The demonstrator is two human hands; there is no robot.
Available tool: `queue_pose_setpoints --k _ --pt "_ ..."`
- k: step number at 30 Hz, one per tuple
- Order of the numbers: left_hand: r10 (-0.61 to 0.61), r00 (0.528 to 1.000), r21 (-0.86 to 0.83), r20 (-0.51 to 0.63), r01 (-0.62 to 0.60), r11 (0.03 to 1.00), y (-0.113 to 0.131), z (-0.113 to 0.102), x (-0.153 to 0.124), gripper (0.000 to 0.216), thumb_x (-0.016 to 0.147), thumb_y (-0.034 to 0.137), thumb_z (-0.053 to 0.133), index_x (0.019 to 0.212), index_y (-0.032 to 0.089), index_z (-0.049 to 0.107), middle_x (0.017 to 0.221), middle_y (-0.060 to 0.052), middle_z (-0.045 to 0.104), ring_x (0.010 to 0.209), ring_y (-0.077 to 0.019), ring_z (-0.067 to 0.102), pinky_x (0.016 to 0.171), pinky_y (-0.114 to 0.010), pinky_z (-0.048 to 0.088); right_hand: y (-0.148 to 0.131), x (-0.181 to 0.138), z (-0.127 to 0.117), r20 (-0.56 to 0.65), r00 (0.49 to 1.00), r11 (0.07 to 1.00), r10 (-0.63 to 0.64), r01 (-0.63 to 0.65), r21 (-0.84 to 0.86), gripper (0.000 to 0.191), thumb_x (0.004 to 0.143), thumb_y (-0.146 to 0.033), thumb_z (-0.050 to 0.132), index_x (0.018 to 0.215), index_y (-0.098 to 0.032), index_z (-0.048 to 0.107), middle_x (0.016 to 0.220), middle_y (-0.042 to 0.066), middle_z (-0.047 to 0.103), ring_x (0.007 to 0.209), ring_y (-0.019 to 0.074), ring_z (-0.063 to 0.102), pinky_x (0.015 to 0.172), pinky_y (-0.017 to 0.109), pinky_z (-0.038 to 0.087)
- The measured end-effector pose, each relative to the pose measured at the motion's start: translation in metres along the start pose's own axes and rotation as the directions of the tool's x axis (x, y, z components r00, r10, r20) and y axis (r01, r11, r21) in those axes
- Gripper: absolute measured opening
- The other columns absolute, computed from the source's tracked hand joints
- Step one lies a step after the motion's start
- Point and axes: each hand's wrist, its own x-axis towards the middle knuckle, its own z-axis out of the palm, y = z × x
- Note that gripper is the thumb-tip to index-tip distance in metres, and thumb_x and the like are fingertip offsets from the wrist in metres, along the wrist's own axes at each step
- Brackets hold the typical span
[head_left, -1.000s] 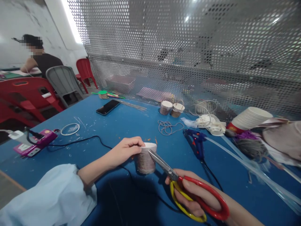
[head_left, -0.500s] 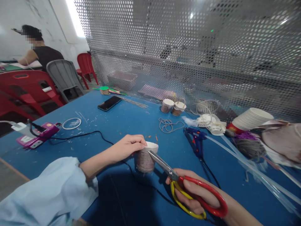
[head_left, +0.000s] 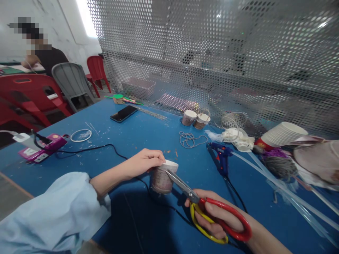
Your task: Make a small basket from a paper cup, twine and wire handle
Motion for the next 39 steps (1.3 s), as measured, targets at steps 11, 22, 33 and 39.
queue_pose_setpoints --k 11,22,33,39 --pt "-0.012 1.0 0.027 -0.003 0.012 1.0 0.0043 0.0019 0.0 0.018 0.074 0.03 0.049 0.066 0.015 0.056 0.066 0.004 0.045 0.059 -0.0096 0.037 0.055 -0.024 0.028 0.0025 0.0031 0.0003 -0.002 1.0 0.999 -0.01 0.01 0.037 0.043 0.091 -0.053 0.054 0.109 -0.014 0.053 0.061 -0.006 0.046 0.038 0.0005 0.029 0.034 0.013 0.025" --pt "-0.027 0.999 0.014 0.043 0.026 1.0 -0.0012 0.0006 -0.0002 0.017 0.076 0.029 0.049 0.067 0.015 0.055 0.065 0.004 0.045 0.059 -0.0093 0.035 0.055 -0.024 0.026 0.0057 0.0032 0.0004 -0.019 1.0 1.0 0.016 -0.016 -0.007 0.049 0.088 -0.059 0.054 0.108 -0.014 0.051 0.058 -0.007 0.044 0.037 0.0013 0.027 0.034 0.015 0.025" --pt "-0.026 0.998 0.045 0.052 0.023 0.999 0.0024 0.0008 0.001 0.016 0.075 0.028 0.049 0.067 0.016 0.054 0.065 0.004 0.045 0.059 -0.0095 0.035 0.056 -0.024 0.027 0.0055 0.0025 -0.0005 -0.007 1.0 1.0 0.027 -0.027 0.017 0.049 0.088 -0.059 0.055 0.109 -0.015 0.05 0.06 -0.007 0.044 0.038 0.001 0.027 0.033 0.015 0.022" --pt "-0.008 0.998 0.074 0.068 0.003 0.997 0.0028 0.0004 -0.0006 0.017 0.077 0.028 0.047 0.068 0.016 0.054 0.067 0.004 0.046 0.06 -0.0095 0.036 0.058 -0.023 0.029 0.0024 0.0028 0.0015 -0.023 0.998 0.998 0.066 -0.066 -0.001 0.053 0.084 -0.062 0.057 0.107 -0.015 0.05 0.058 -0.007 0.043 0.038 0.0017 0.027 0.033 0.016 0.021"
